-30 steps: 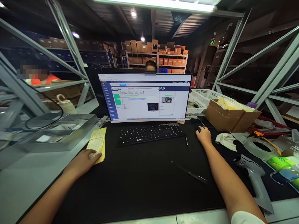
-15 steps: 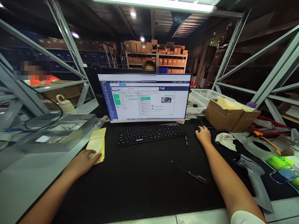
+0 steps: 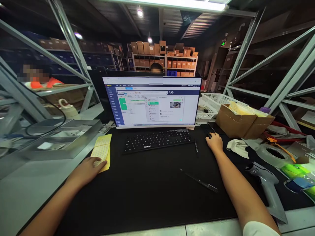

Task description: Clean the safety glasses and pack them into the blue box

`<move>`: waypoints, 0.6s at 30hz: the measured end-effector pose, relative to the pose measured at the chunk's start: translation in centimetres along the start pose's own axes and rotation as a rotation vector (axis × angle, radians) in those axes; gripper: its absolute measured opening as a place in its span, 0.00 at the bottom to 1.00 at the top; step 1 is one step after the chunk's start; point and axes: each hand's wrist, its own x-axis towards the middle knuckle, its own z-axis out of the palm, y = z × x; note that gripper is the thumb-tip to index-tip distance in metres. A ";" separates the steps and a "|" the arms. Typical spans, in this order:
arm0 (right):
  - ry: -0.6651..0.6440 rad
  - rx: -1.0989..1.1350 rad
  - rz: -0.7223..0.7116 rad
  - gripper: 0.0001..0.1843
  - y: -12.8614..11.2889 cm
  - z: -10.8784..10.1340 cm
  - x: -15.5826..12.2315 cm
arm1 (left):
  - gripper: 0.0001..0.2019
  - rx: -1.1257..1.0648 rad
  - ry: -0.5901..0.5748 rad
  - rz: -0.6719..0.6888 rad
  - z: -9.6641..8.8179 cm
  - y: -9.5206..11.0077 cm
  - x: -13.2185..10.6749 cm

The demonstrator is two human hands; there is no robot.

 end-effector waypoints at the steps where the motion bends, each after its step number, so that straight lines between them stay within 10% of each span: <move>1: 0.003 0.006 -0.002 0.30 0.0 0.0 0.0 | 0.47 -0.001 -0.001 0.001 0.0 -0.1 0.1; 18: 0.024 0.024 -0.042 0.29 0.7 0.8 0.5 | 0.46 0.008 0.012 -0.001 0.1 -0.2 0.2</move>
